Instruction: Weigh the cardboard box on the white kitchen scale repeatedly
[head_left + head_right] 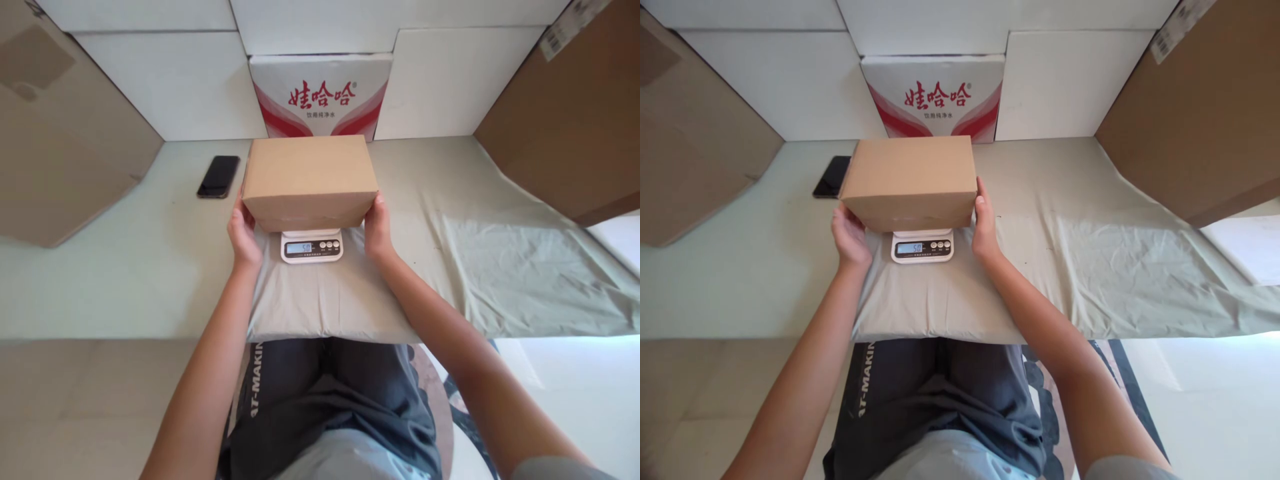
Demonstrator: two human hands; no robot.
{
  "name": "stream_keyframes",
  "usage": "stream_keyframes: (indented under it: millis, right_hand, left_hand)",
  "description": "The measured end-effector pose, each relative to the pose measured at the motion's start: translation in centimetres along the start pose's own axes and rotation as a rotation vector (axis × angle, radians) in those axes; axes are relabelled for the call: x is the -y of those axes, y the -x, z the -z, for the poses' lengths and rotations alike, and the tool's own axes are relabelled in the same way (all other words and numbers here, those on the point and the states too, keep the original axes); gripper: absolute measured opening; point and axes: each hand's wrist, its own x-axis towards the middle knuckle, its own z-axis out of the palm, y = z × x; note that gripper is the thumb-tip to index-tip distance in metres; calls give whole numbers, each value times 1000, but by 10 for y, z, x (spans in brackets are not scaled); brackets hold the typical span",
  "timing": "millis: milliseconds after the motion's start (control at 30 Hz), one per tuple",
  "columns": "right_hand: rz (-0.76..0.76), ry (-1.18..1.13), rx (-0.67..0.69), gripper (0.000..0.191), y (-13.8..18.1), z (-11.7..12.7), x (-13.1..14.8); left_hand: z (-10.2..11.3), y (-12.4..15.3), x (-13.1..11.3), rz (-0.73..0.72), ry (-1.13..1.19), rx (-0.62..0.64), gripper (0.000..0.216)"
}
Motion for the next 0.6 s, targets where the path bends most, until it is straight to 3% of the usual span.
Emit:
stream_keyframes:
  millis: [267,600]
  right_hand:
    - [36,-12,3,72,1,-1,1]
    - [15,0,27,76,11,-20,28]
  left_hand:
    - [-2,-3,4,16,-18,2,86]
    - [-11,6,-6,-7,13,18,77]
